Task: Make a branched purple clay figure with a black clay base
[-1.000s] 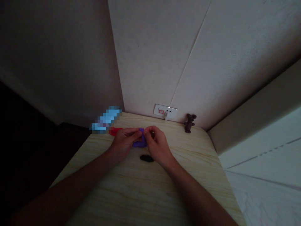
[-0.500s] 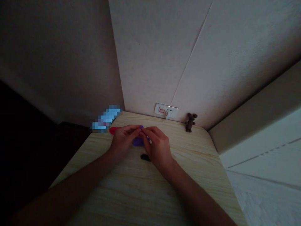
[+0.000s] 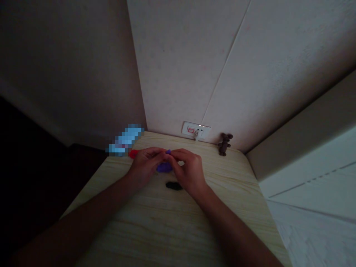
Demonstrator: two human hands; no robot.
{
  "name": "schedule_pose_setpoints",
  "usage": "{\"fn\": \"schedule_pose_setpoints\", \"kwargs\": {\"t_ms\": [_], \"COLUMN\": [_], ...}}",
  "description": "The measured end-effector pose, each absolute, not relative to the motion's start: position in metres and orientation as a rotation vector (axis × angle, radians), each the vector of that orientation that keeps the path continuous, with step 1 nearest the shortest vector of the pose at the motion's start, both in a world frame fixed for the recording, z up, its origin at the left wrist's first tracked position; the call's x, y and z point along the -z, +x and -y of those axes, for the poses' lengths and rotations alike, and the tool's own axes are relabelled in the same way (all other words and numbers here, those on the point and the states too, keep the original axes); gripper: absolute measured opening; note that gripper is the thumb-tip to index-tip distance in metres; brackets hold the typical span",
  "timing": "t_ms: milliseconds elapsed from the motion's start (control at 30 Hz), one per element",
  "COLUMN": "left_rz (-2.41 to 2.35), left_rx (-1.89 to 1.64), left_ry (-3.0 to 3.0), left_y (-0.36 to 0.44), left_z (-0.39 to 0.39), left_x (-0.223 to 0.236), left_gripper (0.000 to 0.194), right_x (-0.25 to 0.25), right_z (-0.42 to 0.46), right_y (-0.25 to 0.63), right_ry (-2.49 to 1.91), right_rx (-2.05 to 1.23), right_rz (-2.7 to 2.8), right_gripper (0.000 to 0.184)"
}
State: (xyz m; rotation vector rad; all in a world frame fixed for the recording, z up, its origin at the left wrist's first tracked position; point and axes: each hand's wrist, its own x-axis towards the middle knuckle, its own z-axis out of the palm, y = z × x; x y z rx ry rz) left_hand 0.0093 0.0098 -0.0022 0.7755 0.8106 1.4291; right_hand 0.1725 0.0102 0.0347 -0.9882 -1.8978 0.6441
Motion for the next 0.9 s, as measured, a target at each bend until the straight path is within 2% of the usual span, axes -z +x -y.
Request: {"fn": "schedule_pose_setpoints", "kwargs": {"t_ms": [200,333,633,900], "left_rz": [-0.778,-0.78,-0.814,-0.898], "left_rx": [-1.379,-1.342,-1.274,-1.26], "left_ry": [0.728,0.806,1.038,1.245], "left_y": [0.006,0.005,0.004,0.001], "left_z": [-0.01,-0.011,-0.013,-0.012], "left_x": [-0.002,0.001,0.007,0.006], "left_gripper": [0.042,0.047,0.051,0.043], "right_x": [-0.038,-0.04,-0.029,-0.023], "right_z": [-0.02,-0.023,-0.024,-0.024], "right_y": [0.178,0.179,0.175,0.18], "right_ry": [-0.936,-0.893,-0.982,-1.033], "right_rx": [-1.224,-1.418,-1.181,-0.985], "right_rz": [1.674,1.622,1.594,1.692], "right_gripper": [0.035,0.036,0.035,0.016]}}
